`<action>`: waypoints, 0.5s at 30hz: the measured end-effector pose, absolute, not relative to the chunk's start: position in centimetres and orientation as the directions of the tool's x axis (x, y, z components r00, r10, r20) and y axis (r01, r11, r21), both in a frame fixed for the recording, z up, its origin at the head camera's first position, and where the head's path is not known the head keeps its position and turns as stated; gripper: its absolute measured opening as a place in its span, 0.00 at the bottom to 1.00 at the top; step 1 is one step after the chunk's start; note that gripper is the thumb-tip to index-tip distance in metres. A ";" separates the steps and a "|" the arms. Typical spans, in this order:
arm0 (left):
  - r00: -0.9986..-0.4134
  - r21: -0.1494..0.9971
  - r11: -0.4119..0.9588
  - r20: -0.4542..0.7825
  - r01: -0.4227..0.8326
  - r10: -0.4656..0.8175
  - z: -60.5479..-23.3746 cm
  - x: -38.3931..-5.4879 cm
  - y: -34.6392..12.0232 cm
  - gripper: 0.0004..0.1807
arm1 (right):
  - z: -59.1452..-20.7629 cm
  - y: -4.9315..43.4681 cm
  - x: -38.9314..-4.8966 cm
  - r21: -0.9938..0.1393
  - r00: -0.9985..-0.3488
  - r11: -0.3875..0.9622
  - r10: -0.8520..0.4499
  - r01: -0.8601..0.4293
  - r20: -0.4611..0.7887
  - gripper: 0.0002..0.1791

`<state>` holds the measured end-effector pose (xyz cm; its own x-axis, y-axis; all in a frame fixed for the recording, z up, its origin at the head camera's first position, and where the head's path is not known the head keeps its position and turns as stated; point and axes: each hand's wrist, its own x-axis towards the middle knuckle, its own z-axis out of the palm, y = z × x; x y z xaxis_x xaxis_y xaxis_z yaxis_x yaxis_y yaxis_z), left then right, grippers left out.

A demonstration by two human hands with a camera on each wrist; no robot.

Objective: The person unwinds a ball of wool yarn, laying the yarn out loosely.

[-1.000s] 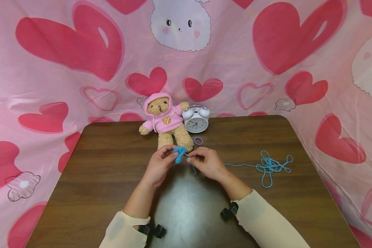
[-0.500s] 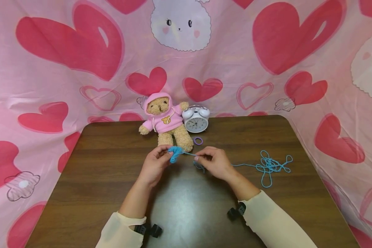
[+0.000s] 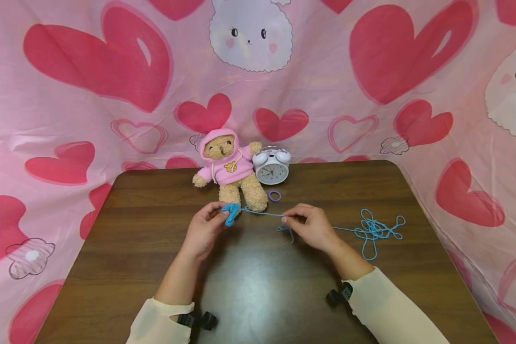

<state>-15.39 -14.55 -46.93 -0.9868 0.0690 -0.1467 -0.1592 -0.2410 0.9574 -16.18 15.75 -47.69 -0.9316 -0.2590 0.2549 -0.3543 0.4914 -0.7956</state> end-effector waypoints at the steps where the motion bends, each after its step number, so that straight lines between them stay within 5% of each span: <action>1: -0.987 0.958 -0.238 -0.147 -0.159 0.066 -47.0 -15.4 -14.7 0.13 | -47.7 15.9 -16.2 -0.791 -0.932 0.498 -0.257 -0.355 0.256 0.05; 15: -0.988 0.968 -0.196 -0.151 -0.154 0.033 -47.1 -15.2 -17.3 0.12 | -47.6 18.7 -15.8 -0.765 -0.948 0.561 -0.215 -0.317 0.235 0.05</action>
<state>-15.17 -17.35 -47.15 -0.9880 0.0331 -0.1508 -0.1544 -0.1963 0.9683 -15.77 18.74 -47.59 -0.9480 -0.2148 0.2350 -0.3167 0.5606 -0.7651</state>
